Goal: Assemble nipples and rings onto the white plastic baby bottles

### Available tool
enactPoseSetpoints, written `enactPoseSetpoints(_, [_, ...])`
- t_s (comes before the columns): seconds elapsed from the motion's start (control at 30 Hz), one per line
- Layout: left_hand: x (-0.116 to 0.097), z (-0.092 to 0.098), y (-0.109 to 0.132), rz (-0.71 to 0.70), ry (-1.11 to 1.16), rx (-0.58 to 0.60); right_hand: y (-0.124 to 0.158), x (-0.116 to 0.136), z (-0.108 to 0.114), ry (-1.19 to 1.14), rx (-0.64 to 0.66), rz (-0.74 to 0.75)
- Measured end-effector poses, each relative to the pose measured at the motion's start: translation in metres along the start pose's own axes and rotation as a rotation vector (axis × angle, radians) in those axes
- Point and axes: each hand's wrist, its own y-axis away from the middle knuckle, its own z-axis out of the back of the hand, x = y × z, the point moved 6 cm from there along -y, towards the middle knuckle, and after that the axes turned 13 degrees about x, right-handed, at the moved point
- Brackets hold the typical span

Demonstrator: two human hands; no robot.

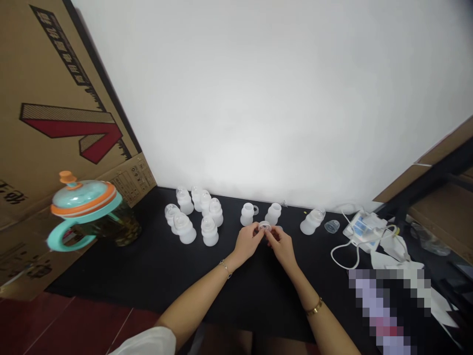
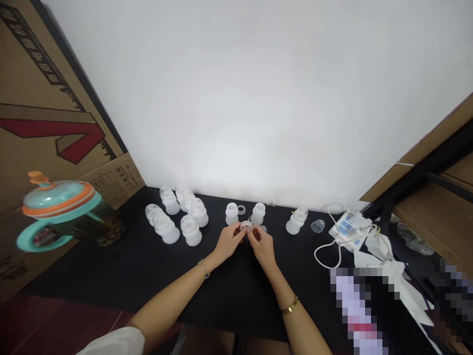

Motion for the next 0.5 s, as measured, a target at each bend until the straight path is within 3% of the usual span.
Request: enactPoseSetpoints(0.5, [-0.0043,0.0024,0.0029,0.052,-0.067,-0.022,0.0007,0.0026,0.0014,0.072,-0.04,0.044])
